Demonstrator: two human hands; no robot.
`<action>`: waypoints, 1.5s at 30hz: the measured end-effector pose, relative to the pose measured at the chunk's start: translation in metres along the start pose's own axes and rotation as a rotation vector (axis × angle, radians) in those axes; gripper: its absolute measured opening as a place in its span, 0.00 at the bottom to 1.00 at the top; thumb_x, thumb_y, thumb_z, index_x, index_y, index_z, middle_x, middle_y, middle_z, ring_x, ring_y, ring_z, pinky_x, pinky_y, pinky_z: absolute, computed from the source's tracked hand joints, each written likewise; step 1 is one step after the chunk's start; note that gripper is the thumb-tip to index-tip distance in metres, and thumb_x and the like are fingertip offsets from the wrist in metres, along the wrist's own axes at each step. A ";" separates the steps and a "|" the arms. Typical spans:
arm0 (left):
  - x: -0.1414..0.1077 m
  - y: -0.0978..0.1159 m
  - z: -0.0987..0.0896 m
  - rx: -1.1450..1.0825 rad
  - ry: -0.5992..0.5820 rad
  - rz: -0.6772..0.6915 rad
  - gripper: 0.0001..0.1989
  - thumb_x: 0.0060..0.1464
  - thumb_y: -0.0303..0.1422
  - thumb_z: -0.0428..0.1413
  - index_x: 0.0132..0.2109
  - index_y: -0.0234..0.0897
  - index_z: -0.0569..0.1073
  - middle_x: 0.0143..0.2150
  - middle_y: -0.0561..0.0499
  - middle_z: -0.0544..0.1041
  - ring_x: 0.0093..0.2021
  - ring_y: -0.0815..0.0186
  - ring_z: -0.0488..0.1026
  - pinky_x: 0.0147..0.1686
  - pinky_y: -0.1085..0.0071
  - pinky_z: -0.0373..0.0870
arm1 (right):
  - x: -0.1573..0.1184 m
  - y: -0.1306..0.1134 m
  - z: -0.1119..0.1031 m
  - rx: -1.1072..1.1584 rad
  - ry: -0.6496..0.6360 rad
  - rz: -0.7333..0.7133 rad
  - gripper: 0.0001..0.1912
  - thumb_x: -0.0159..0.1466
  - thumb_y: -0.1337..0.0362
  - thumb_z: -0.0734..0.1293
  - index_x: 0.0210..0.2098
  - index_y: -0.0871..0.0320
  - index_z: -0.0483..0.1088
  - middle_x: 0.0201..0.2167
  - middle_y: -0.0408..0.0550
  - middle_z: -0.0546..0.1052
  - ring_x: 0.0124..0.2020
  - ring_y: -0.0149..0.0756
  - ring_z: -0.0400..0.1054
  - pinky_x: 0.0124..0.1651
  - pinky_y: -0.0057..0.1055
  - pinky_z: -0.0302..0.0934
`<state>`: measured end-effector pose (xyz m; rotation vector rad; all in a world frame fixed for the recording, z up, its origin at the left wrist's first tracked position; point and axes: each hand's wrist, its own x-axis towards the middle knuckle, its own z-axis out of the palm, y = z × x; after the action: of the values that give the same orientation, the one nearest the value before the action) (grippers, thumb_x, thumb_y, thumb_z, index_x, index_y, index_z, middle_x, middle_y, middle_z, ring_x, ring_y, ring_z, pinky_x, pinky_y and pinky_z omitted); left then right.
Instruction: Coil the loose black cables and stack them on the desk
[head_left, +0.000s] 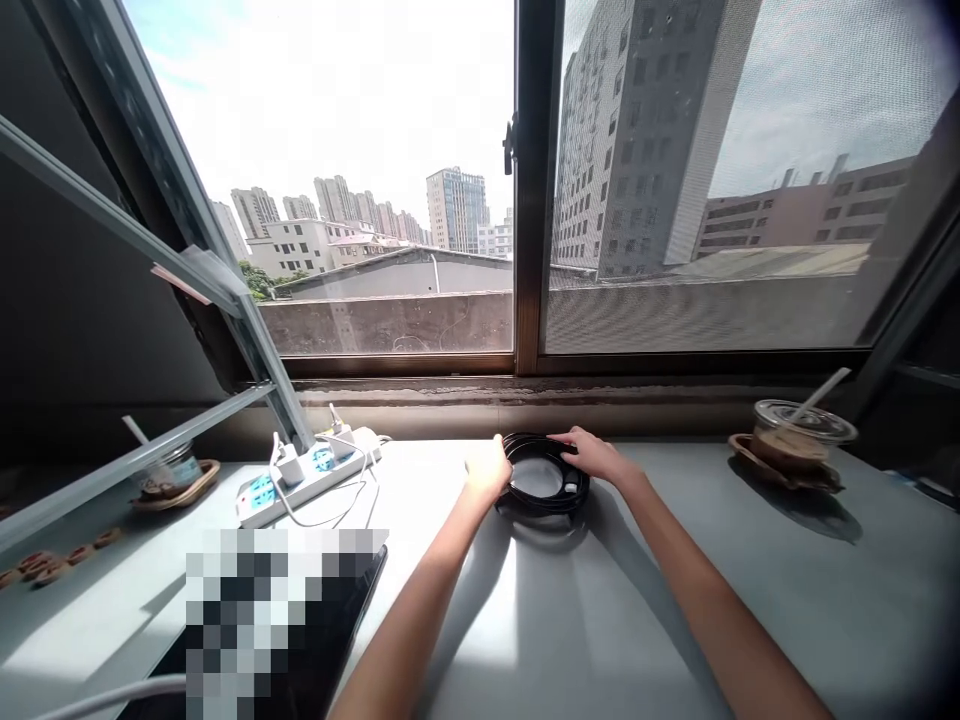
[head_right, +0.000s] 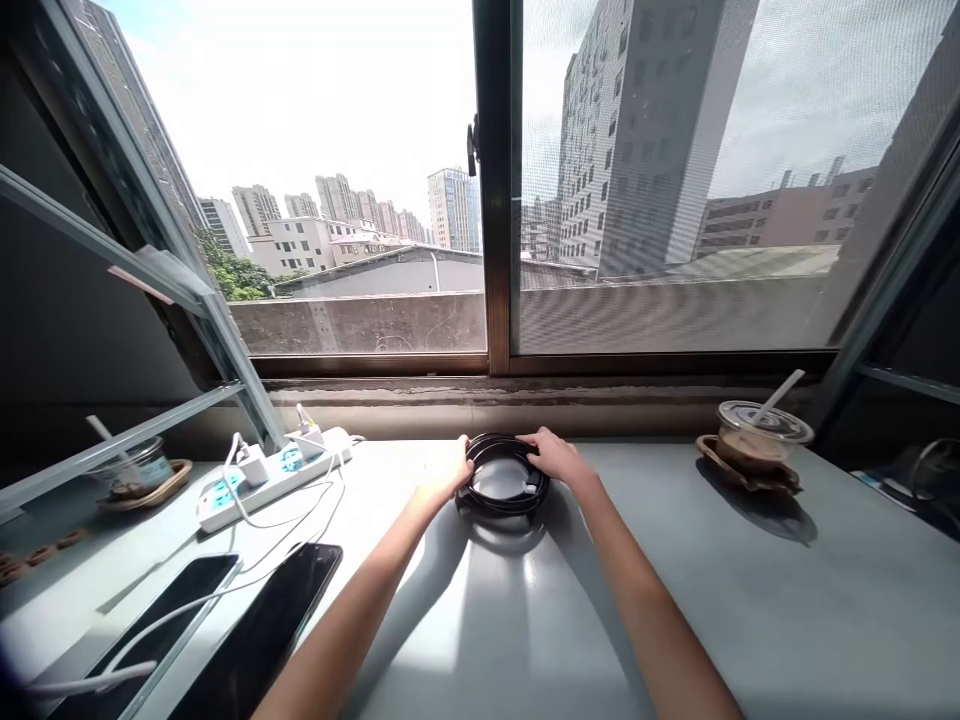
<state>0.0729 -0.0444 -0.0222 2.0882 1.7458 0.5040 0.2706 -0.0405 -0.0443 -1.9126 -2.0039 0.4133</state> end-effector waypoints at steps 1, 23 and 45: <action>0.000 0.000 0.002 0.037 0.000 -0.013 0.17 0.53 0.22 0.48 0.49 0.32 0.69 0.42 0.35 0.77 0.46 0.50 0.74 0.48 0.54 0.67 | 0.000 0.002 0.002 -0.025 -0.003 -0.008 0.25 0.60 0.68 0.63 0.56 0.45 0.68 0.48 0.47 0.72 0.48 0.39 0.68 0.44 0.28 0.62; 0.005 0.003 0.041 0.098 0.040 0.152 0.28 0.58 0.28 0.46 0.65 0.23 0.56 0.67 0.33 0.54 0.67 0.46 0.48 0.62 0.55 0.53 | 0.024 0.020 0.036 0.058 0.069 -0.091 0.17 0.66 0.69 0.62 0.55 0.60 0.67 0.51 0.53 0.71 0.53 0.37 0.65 0.57 0.42 0.59; 0.026 -0.020 0.037 -0.189 0.042 0.171 0.32 0.49 0.18 0.45 0.62 0.31 0.62 0.60 0.38 0.67 0.61 0.54 0.64 0.57 0.59 0.64 | 0.008 -0.001 0.003 0.101 0.108 0.155 0.15 0.64 0.61 0.66 0.49 0.60 0.71 0.47 0.51 0.74 0.50 0.38 0.68 0.54 0.43 0.62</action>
<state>0.0789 -0.0174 -0.0636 2.1138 1.4844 0.7365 0.2682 -0.0326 -0.0468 -1.9904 -1.7410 0.4321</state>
